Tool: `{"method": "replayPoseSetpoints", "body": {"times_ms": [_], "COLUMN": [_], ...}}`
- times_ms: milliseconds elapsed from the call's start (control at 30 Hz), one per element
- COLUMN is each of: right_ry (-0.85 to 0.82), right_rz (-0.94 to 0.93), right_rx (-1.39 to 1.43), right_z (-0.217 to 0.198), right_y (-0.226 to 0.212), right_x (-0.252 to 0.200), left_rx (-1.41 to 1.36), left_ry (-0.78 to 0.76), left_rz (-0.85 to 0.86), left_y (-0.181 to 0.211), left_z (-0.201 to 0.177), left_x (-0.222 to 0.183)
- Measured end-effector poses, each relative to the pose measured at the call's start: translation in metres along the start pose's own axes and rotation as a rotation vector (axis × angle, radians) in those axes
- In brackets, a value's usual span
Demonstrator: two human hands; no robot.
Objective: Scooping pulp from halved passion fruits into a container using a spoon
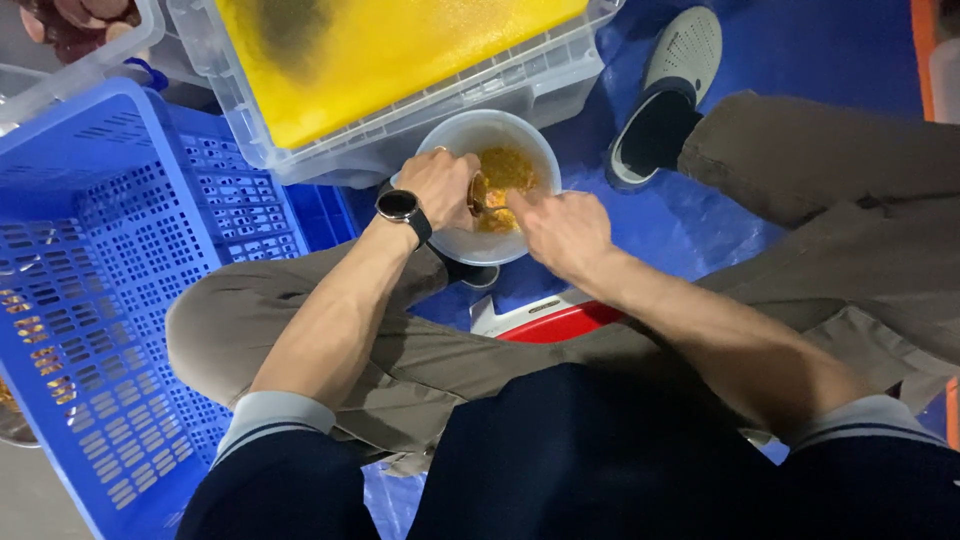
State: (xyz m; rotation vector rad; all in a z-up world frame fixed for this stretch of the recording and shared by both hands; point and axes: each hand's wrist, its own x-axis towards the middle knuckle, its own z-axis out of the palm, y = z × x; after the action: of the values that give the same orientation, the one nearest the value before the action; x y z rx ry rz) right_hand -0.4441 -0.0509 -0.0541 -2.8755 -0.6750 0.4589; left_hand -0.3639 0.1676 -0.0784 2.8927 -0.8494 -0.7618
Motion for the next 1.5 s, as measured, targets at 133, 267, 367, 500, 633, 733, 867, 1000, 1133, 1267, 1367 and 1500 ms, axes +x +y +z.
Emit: {"method": "replayPoseSetpoints", "body": {"times_ms": [133, 267, 367, 500, 633, 733, 867, 1000, 1133, 1267, 1367, 1500], "right_ry": [-0.075, -0.125, -0.155, -0.293, -0.274, -0.186, -0.018, -0.174, -0.146, -0.154, -0.145, -0.135], "right_rz": [0.035, 0.152, 0.248, 0.422, 0.401, 0.239, 0.179, 0.422, 0.437, 0.351, 0.320, 0.377], "right_rx": [0.015, 0.161, 0.307, 0.586, 0.586, 0.466, 0.396, 0.623, 0.727, 0.733, 0.629, 0.576], "right_z": [-0.026, -0.023, -0.019, -0.015, -0.054, -0.075, -0.062, -0.054, -0.023, -0.019, -0.054, -0.052], "right_y": [-0.016, -0.013, -0.008, 0.007, 0.013, 0.010, 0.008, 0.004, 0.012, 0.020, 0.018, 0.012], "right_x": [-0.004, 0.006, 0.011, 0.023, 0.010, 0.003, 0.004, 0.014, 0.016, 0.018, 0.012, 0.014], "left_rx": [0.056, 0.104, 0.179, 0.243, 0.182, 0.013, -0.118, -0.041, 0.037, 0.165, 0.129, 0.032], "left_ry": [0.008, 0.183, 0.315, 0.491, 0.472, 0.345, 0.301, 0.337, 0.435, 0.460, 0.458, 0.437], "left_rz": [-0.040, -0.060, -0.064, -0.019, 0.011, -0.004, 0.002, -0.023, 0.040, 0.148, 0.141, 0.101], "left_y": [0.012, 0.012, 0.012, 0.027, 0.019, 0.005, 0.002, -0.001, 0.007, 0.004, 0.002, 0.003], "left_z": [-0.009, 0.007, 0.024, 0.003, -0.012, -0.003, -0.002, 0.003, -0.004, 0.000, 0.009, 0.005], "left_x": [-0.002, 0.001, 0.007, -0.008, -0.009, -0.006, -0.004, 0.000, -0.002, -0.001, 0.001, 0.003]}}
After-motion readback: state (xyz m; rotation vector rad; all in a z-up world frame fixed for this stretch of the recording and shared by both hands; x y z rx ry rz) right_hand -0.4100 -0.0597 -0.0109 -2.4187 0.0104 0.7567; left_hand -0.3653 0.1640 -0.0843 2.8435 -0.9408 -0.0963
